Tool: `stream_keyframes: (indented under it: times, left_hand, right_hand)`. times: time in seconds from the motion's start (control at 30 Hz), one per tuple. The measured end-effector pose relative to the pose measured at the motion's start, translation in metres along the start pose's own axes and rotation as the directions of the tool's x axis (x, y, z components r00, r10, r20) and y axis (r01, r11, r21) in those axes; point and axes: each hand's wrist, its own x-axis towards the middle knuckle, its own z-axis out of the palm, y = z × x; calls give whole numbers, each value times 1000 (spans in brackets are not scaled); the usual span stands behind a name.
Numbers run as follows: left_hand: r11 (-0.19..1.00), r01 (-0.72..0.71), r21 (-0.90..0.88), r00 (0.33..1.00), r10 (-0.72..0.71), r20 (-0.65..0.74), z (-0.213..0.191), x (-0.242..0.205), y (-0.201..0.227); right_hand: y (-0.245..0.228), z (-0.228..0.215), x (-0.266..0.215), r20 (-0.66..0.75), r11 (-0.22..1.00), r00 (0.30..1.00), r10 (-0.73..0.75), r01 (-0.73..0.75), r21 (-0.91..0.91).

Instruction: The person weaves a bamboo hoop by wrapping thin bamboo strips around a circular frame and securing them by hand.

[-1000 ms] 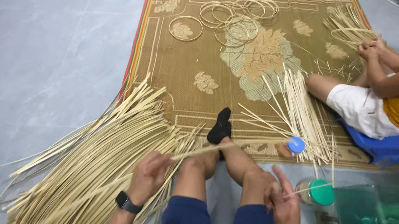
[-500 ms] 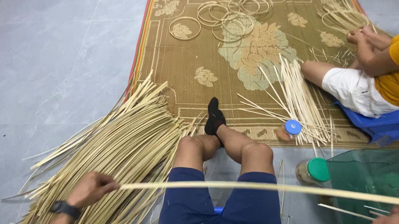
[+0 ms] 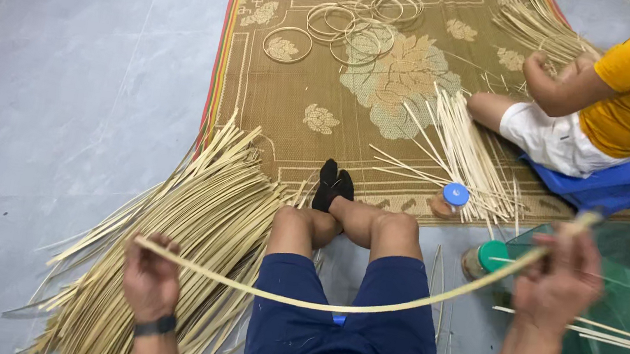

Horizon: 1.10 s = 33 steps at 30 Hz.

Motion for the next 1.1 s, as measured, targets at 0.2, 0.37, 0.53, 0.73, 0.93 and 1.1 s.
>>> stream_keyframes:
  times: [0.2, 0.37, 0.53, 0.73, 0.93, 1.1]
  left_hand:
    - [809, 570, 144, 568, -515, 642, 77, 19, -46]
    - [418, 364, 832, 523, -831, 188, 117, 12, -77]
    - [410, 162, 897, 545, -796, 265, 147, -6, -93]
    - [371, 369, 852, 218, -926, 308, 186, -10, -72]
    - [4, 100, 995, 211, -977, -17, 213, -20, -90]
    - [19, 92, 996, 166, -986, 4, 199, -20, -103]
  right_hand:
    - [-6, 86, -54, 704, 813, 707, 66, 372, -449]
    - [-29, 126, -73, 920, 716, 385, 66, 625, -313]
    - [-36, 144, -88, 946, 592, 310, 98, 745, -306]
    - [-32, 150, -100, 959, 561, 278, 53, 786, -259]
    - [-19, 151, -106, 977, 571, 192, 96, 793, -212]
    - [-13, 137, -107, 935, 704, 350, -65, 680, -205]
